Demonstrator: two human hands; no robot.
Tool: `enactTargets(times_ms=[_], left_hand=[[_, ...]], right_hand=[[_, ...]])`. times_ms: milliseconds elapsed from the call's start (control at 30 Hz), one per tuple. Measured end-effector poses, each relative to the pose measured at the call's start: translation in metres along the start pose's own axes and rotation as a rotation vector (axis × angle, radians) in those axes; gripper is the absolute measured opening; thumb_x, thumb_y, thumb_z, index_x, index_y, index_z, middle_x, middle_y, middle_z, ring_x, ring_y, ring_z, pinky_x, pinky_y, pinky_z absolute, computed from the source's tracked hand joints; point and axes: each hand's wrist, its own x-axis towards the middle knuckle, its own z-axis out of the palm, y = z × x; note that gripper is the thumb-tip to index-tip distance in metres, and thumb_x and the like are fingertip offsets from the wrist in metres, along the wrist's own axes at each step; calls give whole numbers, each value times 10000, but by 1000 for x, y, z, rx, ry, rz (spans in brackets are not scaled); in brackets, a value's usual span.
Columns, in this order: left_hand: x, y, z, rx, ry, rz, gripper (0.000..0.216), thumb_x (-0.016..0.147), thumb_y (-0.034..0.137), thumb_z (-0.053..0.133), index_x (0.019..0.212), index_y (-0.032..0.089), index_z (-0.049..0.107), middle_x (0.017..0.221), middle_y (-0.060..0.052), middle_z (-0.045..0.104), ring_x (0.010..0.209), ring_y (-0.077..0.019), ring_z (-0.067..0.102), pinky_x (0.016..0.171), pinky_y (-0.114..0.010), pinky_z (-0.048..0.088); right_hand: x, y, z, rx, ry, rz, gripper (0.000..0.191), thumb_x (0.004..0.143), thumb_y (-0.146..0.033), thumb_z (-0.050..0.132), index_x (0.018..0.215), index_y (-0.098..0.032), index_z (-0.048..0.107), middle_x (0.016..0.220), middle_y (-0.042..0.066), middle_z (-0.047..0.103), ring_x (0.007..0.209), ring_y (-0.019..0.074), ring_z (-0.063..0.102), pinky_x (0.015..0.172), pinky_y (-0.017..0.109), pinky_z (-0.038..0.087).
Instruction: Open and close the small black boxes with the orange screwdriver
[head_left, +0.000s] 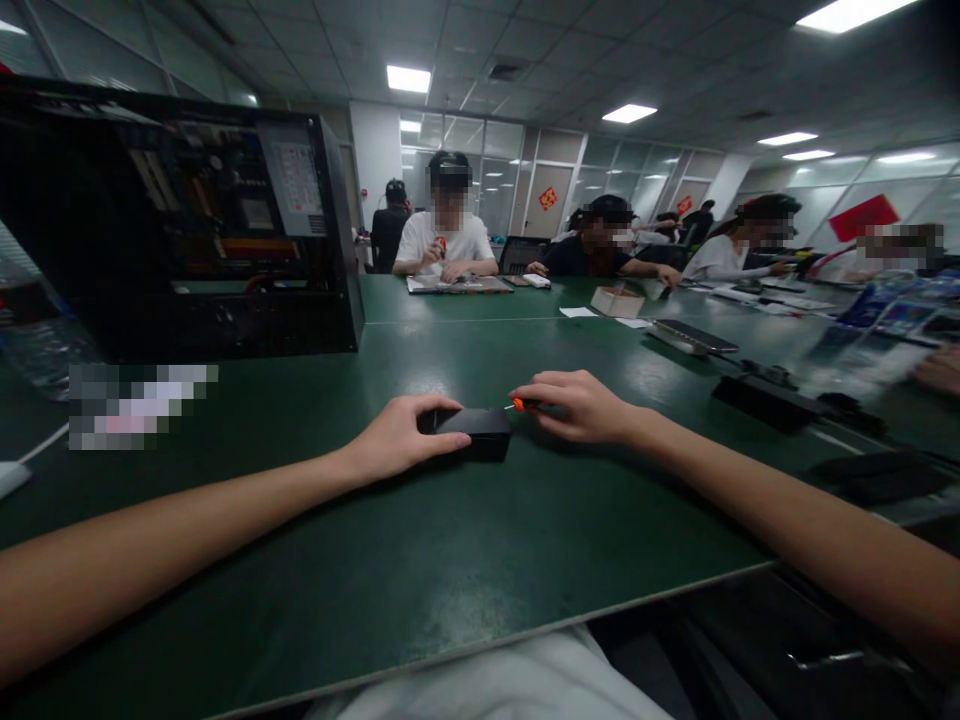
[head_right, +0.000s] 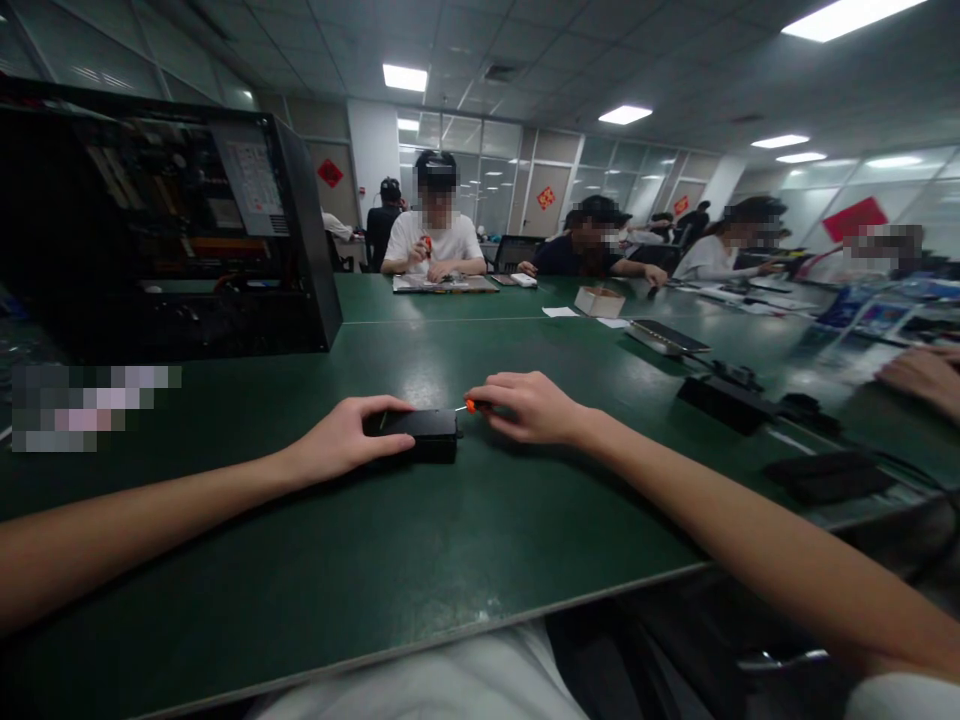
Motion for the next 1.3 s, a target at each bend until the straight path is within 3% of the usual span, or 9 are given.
enactTargets(times_ms=[133,333,533,800,1033,1300], left_hand=[[-1,4,4,-6,30,26,500,813,512,765,1181,174,746,1120,-74,770,1013,-276,701,952,-381,518],[-2,5,3,-2,38,9,499,826,506,757,1198,173,744,1128,-77,767,1011,-272,698,943,-376,522],[-3,5,4,-16,36,25,491,833,507,754,1198,179,741,1136,-76,765,1032,-274,695,952,-376,520],[-3,6,4,-13,23,15,494,833,503,752,1202,175,738,1128,-79,769,1002,-273,704,942,-377,525],[-3,4,5,-3,31,34,495,837,506,750,1205,175,736,1146,-77,764,1038,-275,693,962,-374,515],[-3,5,5,-34,20,27,474,838,491,753,1193,178,738,1126,-71,769,1015,-268,703,943,-365,518]], right_hand=[[1,1,5,-171,20,-52,281,992,-212,474,1208,-158,646,1014,112,723,897,193,652,758,295,494],[-1,7,10,-100,-55,-12,281,1010,-242,473,1210,-145,646,1010,108,720,862,174,657,734,273,499],[1,13,2,-204,-60,-37,308,1013,-249,444,1177,-152,685,962,120,714,849,204,635,728,317,480],[-11,37,-5,-223,7,78,294,1004,-259,470,1170,-183,701,1016,118,721,901,220,627,786,348,476],[6,12,9,-233,-23,-41,317,1034,-270,437,1214,-177,681,993,101,714,869,192,617,747,311,458],[13,-7,13,-236,-26,-18,374,1060,-303,390,1298,-160,640,947,97,703,792,160,616,647,273,419]])
